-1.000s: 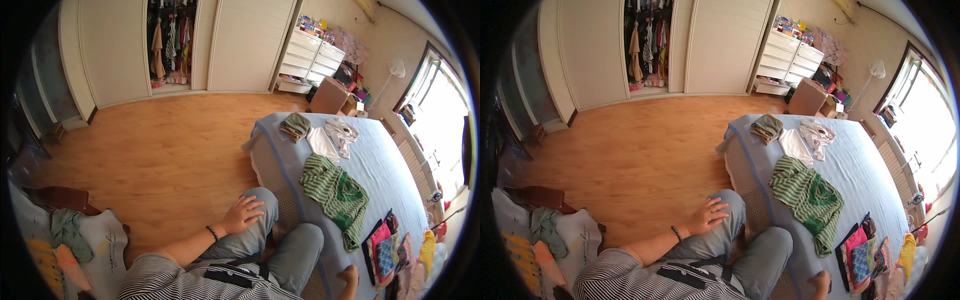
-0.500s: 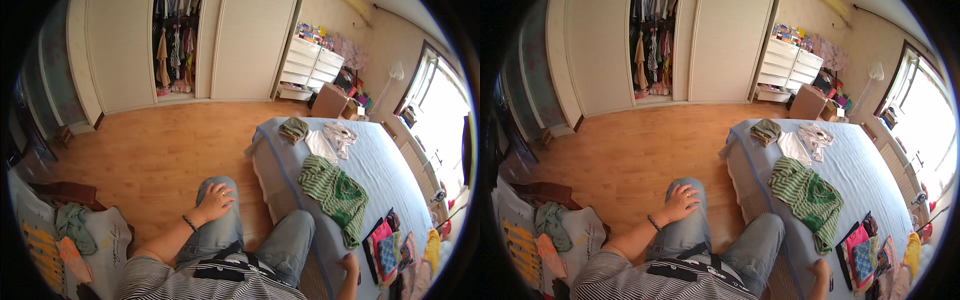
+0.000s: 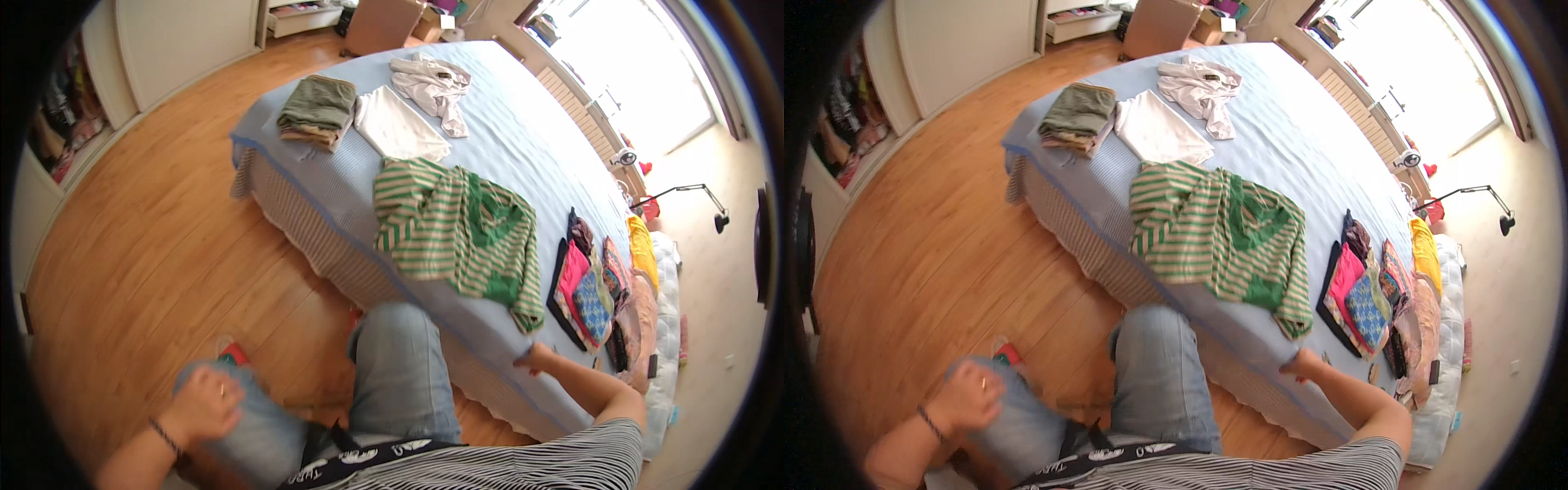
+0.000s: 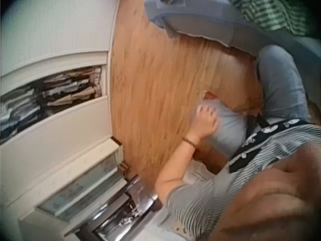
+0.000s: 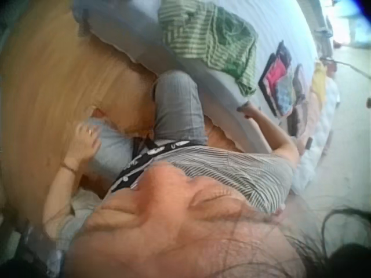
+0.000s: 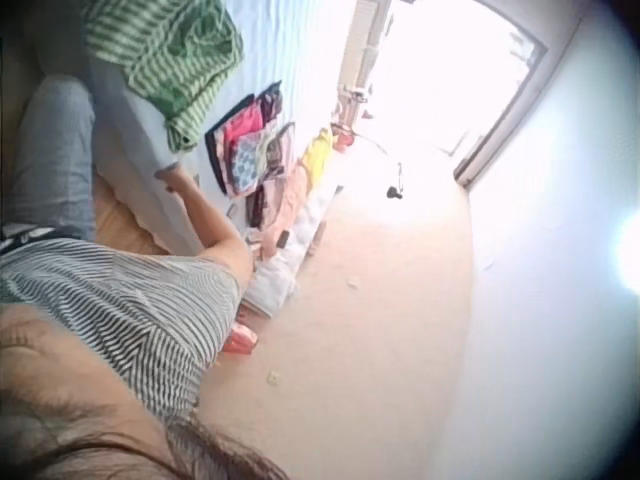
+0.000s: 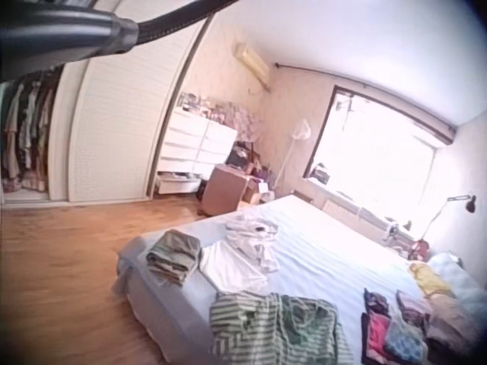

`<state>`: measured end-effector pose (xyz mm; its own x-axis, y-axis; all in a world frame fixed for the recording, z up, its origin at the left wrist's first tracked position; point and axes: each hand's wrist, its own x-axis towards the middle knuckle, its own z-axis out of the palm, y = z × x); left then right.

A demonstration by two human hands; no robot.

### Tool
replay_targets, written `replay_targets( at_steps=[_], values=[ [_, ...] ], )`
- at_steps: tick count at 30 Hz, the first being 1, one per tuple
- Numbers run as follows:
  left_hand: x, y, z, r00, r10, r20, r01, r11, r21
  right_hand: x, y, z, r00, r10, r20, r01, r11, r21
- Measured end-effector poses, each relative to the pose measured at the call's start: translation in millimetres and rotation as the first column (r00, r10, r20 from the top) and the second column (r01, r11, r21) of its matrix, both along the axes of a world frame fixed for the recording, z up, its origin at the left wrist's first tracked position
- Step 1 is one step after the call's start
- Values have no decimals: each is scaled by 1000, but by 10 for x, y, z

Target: The person folds a blue patterned towel and a white t-shirt on a bed, then places them in a stack. They then unfold a green striped shirt, pick up a spool of thread, and hang the green shirt in a closet.

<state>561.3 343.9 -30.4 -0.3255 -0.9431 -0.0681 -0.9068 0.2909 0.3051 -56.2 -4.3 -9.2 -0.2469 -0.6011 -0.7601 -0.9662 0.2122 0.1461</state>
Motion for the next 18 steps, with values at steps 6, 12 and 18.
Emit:
replay_targets(
  at_steps=[6,12,18],
  values=[
    [419,-188,-201,980,-72,-187,124,949,289,393,-114,-152,948,-8,-319,82,972,218],
    [750,-708,-230,951,-86,-297,218,867,448,516,-191,-224,926,81,-368,-32,990,139],
    [576,-1466,-19,896,25,-444,164,910,381,140,50,-332,969,123,-215,-151,981,-119]
  ],
)
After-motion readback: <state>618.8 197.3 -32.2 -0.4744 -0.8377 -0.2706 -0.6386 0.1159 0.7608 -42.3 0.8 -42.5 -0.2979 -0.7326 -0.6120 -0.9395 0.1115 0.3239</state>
